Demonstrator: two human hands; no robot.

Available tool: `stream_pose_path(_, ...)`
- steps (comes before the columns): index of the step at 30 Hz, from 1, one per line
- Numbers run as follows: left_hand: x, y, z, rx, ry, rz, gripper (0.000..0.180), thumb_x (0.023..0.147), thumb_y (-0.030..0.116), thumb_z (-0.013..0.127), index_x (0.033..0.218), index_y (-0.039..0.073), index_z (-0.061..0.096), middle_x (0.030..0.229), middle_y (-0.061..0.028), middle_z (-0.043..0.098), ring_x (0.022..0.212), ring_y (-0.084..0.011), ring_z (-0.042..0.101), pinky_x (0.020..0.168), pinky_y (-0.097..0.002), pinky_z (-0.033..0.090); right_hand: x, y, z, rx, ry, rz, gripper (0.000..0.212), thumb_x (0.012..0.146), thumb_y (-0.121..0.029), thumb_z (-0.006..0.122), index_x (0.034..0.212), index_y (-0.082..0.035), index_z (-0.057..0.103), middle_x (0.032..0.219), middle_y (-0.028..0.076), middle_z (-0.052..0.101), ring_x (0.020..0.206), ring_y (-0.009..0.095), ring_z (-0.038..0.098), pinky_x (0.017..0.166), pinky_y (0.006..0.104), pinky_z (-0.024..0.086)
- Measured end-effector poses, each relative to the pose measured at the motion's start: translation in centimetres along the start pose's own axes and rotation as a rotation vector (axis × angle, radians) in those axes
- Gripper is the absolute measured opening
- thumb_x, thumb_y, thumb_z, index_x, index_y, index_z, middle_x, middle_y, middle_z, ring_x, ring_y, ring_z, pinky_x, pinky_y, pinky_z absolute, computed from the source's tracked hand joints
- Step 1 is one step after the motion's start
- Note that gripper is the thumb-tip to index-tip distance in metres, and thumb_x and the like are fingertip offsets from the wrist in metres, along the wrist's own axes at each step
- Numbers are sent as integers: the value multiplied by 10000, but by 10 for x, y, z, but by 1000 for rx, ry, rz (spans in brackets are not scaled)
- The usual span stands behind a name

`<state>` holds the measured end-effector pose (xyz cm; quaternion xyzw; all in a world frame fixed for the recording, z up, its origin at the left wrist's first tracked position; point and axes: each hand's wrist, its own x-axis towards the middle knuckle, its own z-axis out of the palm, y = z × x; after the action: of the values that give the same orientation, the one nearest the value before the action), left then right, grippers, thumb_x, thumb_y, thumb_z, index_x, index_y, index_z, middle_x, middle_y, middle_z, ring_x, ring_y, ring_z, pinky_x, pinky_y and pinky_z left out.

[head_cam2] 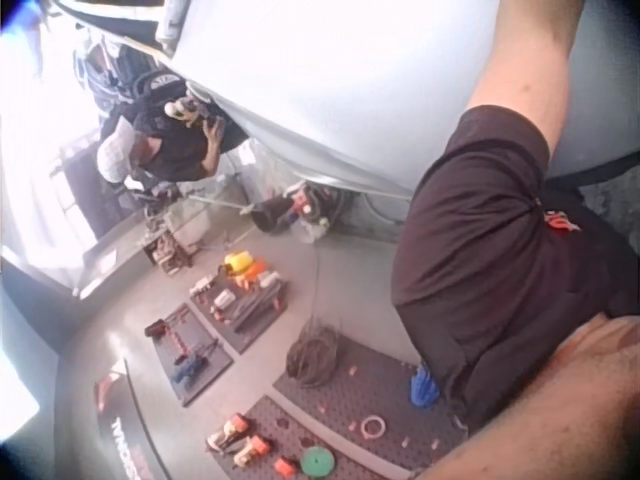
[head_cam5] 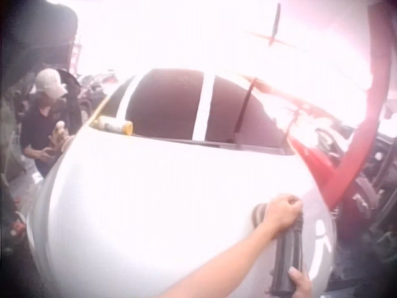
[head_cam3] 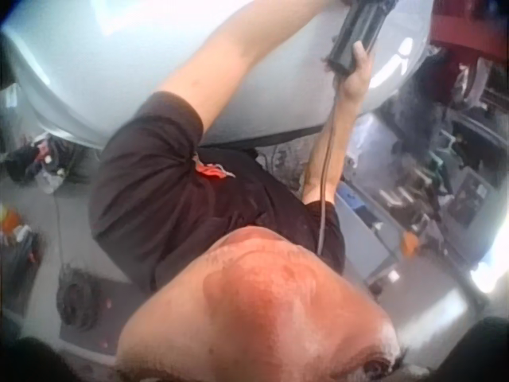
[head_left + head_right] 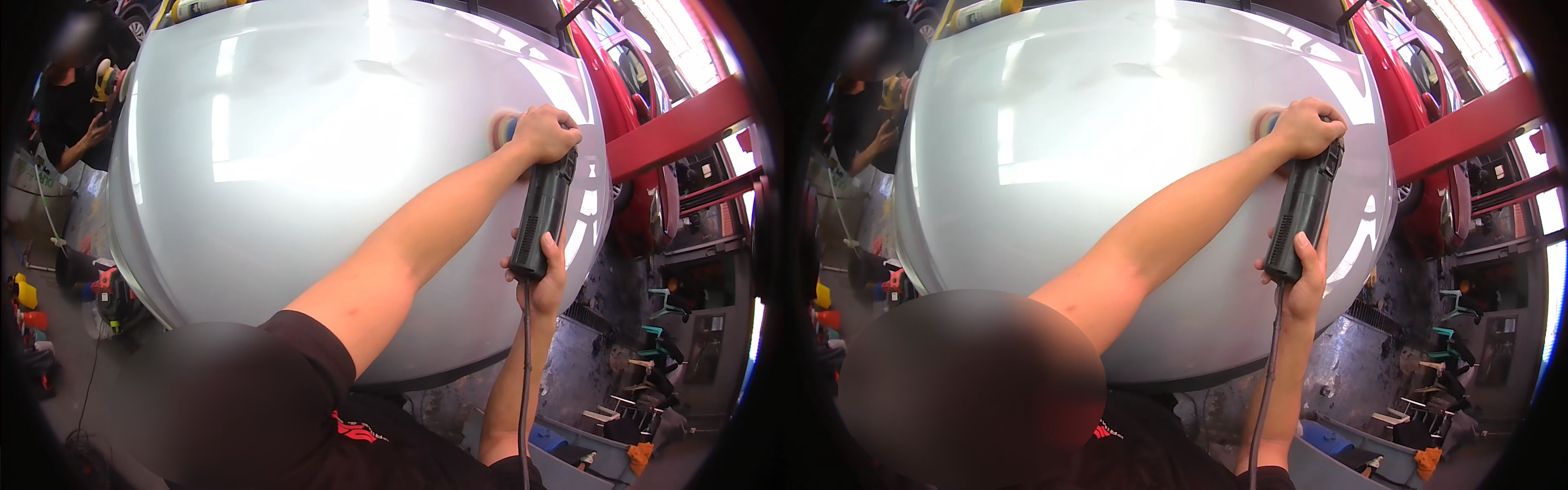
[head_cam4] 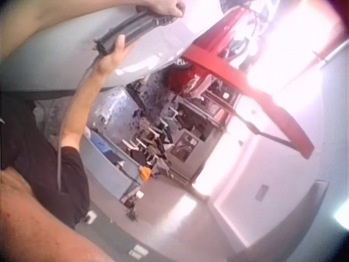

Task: The person uses a handheld electric polisher with a foam pad to polish the hood of a silver car. They apply polishing compound from a yellow bottle and move the polisher in overlapping passes across the hood surface.

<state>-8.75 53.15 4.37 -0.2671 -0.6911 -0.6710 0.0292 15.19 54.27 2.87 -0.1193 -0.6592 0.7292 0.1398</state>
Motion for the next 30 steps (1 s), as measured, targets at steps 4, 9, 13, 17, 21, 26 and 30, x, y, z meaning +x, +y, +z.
stream_pose_path(4, 14, 2, -7, -36, -15, -23, 322, 859, 340, 703, 1039, 133, 871, 1145, -168, 801, 1089, -327, 755, 1015, -404, 569, 13, -4, 0, -7, -22, 2, 627, 1069, -356, 558, 1592, -61, 375, 1052, 177, 658, 609, 241, 719, 422, 279, 542)
stream_pose_path(9, 31, -2, -34, -12, 53, -21, 336, 861, 347, 704, 1054, 125, 867, 1111, -170, 815, 1066, -332, 766, 1007, -405, 578, 36, -7, 20, -14, -73, 1, 600, 1083, -364, 544, 1575, -55, 395, 1033, 166, 654, 608, 239, 717, 419, 274, 538)
stream_pose_path(13, 35, -2, -58, 32, 133, -40, 327, 866, 351, 706, 1053, 138, 869, 1133, -170, 810, 1089, -337, 757, 1028, -410, 572, 41, -12, 33, -8, -135, 5, 624, 1079, -363, 549, 1597, -61, 378, 1029, 167, 653, 607, 237, 715, 418, 275, 540)
stream_pose_path(17, 29, 7, -83, 11, 177, -34, 322, 872, 360, 706, 1054, 151, 871, 1165, -173, 799, 1123, -339, 744, 1054, -411, 560, 42, -18, 44, -19, -200, 3, 657, 1072, -351, 559, 1628, -69, 350, 1031, 172, 658, 605, 237, 712, 418, 281, 542)
stream_pose_path(21, 24, 15, -110, 13, 276, -20, 322, 875, 362, 703, 1048, 151, 873, 1162, -166, 801, 1120, -329, 746, 1048, -406, 564, 42, -31, 60, -23, -255, 20, 697, 1063, -338, 573, 1658, -75, 321, 1035, 177, 664, 603, 241, 711, 417, 285, 538)
stream_pose_path(26, 10, 16, -155, -21, 321, -54, 321, 858, 386, 687, 1026, 195, 882, 1175, -168, 803, 1175, -391, 720, 1111, -440, 534, 32, -40, 87, -12, -350, 56, 741, 1050, -316, 594, 1684, -87, 287, 1034, 176, 666, 604, 247, 713, 425, 293, 534)
stream_pose_path(30, 4, 8, -223, -28, 430, 1, 329, 863, 410, 687, 1018, 196, 882, 1168, -163, 807, 1149, -385, 730, 1102, -446, 540, 33, -43, 135, -38, -454, 61, 781, 1040, -315, 613, 1699, -89, 260, 1037, 171, 667, 603, 245, 713, 429, 296, 528)
